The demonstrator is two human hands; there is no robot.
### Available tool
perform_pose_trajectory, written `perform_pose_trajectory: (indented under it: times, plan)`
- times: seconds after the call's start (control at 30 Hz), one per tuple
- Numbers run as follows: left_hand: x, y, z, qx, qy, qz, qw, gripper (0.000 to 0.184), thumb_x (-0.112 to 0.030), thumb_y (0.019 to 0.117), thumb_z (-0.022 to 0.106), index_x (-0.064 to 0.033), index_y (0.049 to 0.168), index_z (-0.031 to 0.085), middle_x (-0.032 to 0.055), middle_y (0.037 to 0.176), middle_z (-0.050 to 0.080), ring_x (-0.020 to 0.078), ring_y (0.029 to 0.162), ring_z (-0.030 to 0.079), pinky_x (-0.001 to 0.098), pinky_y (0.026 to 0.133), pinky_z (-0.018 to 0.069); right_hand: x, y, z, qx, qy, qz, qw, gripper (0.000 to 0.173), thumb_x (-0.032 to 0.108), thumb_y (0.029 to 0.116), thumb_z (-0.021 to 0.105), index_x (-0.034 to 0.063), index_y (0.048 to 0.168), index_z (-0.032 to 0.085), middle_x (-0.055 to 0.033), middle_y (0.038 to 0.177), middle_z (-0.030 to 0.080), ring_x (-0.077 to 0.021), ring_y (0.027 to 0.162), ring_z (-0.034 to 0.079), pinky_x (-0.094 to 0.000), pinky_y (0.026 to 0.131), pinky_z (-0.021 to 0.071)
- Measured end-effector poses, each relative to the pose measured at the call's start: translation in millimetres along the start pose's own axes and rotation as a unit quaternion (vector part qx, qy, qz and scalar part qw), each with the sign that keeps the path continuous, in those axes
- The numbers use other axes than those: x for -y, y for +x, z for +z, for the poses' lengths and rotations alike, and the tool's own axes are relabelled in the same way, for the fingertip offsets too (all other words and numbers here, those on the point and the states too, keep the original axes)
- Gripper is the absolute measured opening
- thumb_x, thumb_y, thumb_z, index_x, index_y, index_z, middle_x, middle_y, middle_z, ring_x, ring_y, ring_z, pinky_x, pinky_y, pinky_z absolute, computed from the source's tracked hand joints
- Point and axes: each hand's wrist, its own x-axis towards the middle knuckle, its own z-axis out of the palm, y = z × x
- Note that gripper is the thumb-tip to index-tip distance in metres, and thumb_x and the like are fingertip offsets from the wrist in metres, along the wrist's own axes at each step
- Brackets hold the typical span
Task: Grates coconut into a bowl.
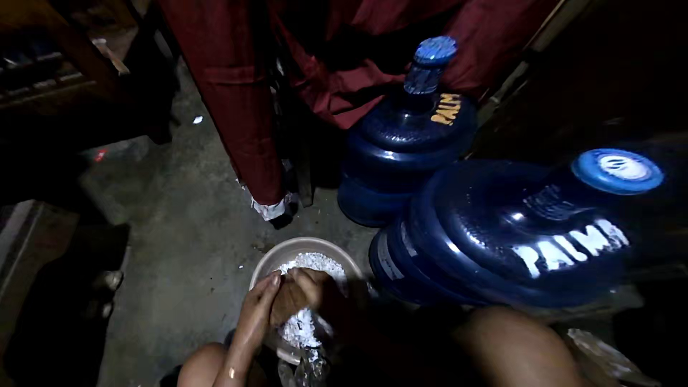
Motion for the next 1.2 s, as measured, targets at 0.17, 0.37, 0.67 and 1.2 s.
perform_pose_trajectory:
  times: [0.17, 0.37, 0.67, 1.2]
  plan:
    - [36, -21, 17, -0.088, -0.01, 0.006, 0.996, 0.035, -0.024, 0.1031, 0.055, 0.0001, 0.125, 0.069, 0.0101, 0.122, 0.072, 0.0135, 0.114, 0.066, 0.0345, 0.102, 0.0523, -23, -4, 24, 0.009, 0.055, 0.023, 0.998, 0.034, 0.032, 0.1036, 0.057, 0.0068, 0.114, 0.077, -0.0109, 0.11, 0.076, -0.019, 0.107, 0.07, -0.0421, 0.099, 0.0535]
    - [10, 34, 10, -0.035, 0.047, -0.064, 0.996, 0.037, -0.034, 0.108, 0.051, -0.0036, 0.104, 0.073, 0.0106, 0.099, 0.071, 0.019, 0.095, 0.066, 0.0422, 0.089, 0.0525, -18, 32, 5, 0.013, 0.075, 0.112, 0.991, 0.046, 0.042, 0.1083, 0.049, 0.0033, 0.117, 0.072, -0.0194, 0.116, 0.07, -0.0325, 0.112, 0.066, -0.0566, 0.1, 0.0489]
    - [32, 2, 10, -0.08, 0.025, -0.075, 0.994, 0.029, -0.022, 0.1063, 0.055, -0.0005, 0.115, 0.073, 0.0111, 0.108, 0.073, 0.0159, 0.1, 0.068, 0.0383, 0.094, 0.0539, -27, 14, 27, 0.037, 0.121, 0.105, 0.986, 0.033, 0.033, 0.1047, 0.059, 0.005, 0.114, 0.075, -0.0147, 0.115, 0.072, -0.0253, 0.112, 0.067, -0.0487, 0.102, 0.0501]
    - [10, 35, 16, -0.045, 0.088, -0.13, 0.987, 0.058, -0.053, 0.1057, 0.048, -0.0006, 0.104, 0.073, 0.0169, 0.095, 0.071, 0.0276, 0.09, 0.067, 0.0505, 0.085, 0.0539, -33, 25, 12, 0.049, 0.205, 0.194, 0.958, 0.063, 0.054, 0.1084, 0.037, 0.0037, 0.139, 0.059, -0.0194, 0.141, 0.06, -0.032, 0.132, 0.055, -0.0556, 0.111, 0.042]
